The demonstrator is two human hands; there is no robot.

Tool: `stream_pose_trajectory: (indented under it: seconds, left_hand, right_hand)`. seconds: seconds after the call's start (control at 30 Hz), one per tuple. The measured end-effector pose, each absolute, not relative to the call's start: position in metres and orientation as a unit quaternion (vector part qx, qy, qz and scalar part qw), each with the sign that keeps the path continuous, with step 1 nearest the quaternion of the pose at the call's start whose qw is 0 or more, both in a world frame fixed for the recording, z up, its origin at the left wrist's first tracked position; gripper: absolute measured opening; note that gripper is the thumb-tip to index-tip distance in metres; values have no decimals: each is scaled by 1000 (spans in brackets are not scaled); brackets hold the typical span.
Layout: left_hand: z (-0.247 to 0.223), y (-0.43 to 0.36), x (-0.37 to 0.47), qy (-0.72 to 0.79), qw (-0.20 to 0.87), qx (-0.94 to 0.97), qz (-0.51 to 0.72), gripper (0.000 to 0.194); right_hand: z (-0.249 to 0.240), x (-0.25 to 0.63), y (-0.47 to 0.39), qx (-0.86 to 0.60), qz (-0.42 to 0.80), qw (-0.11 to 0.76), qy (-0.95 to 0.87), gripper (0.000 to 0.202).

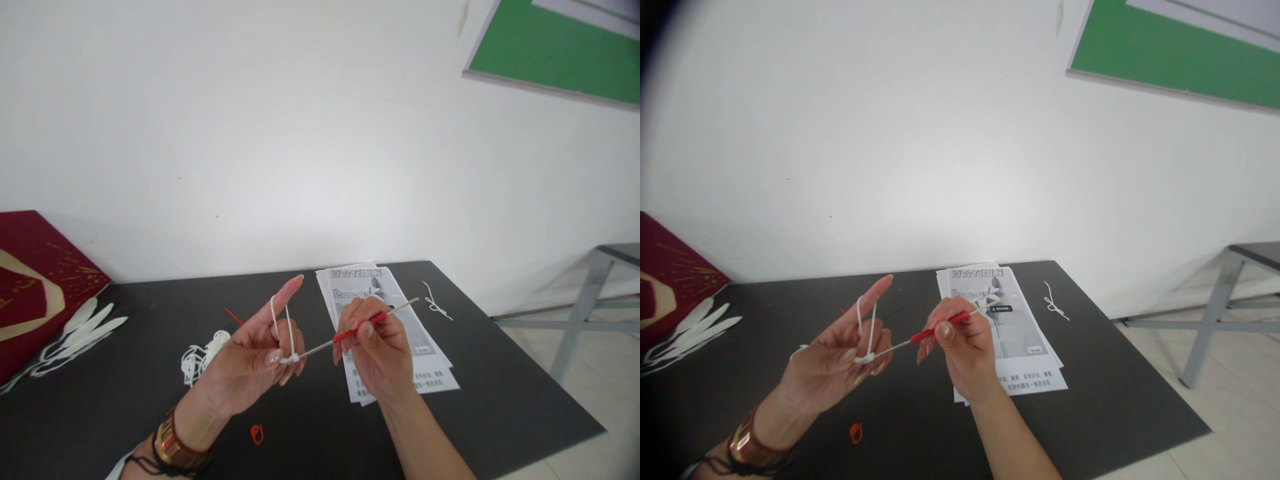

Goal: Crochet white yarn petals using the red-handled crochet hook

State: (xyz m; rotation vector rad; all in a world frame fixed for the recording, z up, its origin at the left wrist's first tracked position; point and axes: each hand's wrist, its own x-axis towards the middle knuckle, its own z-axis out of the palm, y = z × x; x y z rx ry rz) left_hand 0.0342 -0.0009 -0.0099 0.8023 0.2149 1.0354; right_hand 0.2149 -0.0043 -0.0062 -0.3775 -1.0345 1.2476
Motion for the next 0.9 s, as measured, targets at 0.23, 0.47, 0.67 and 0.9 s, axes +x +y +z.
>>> stream_pose_trajectory:
  seconds: [0.23, 0.47, 0.67, 0.9]
  left_hand:
    - [-10, 0, 34, 91, 792, 358, 486, 77]
    - [-9, -1, 34, 94, 794, 350, 489, 78]
    - [-11, 0, 34, 91, 796, 351, 485, 79]
    - [-10, 1, 34, 86, 792, 355, 489, 78]
  right_hand:
    - [-7, 214, -8, -169, 525, 690, -469, 8]
    - [-7, 216, -9, -174, 510, 690, -483, 7]
    - [-6, 217, -9, -178, 508, 689, -485, 8]
    - [-9, 219, -9, -151, 485, 687, -520, 5]
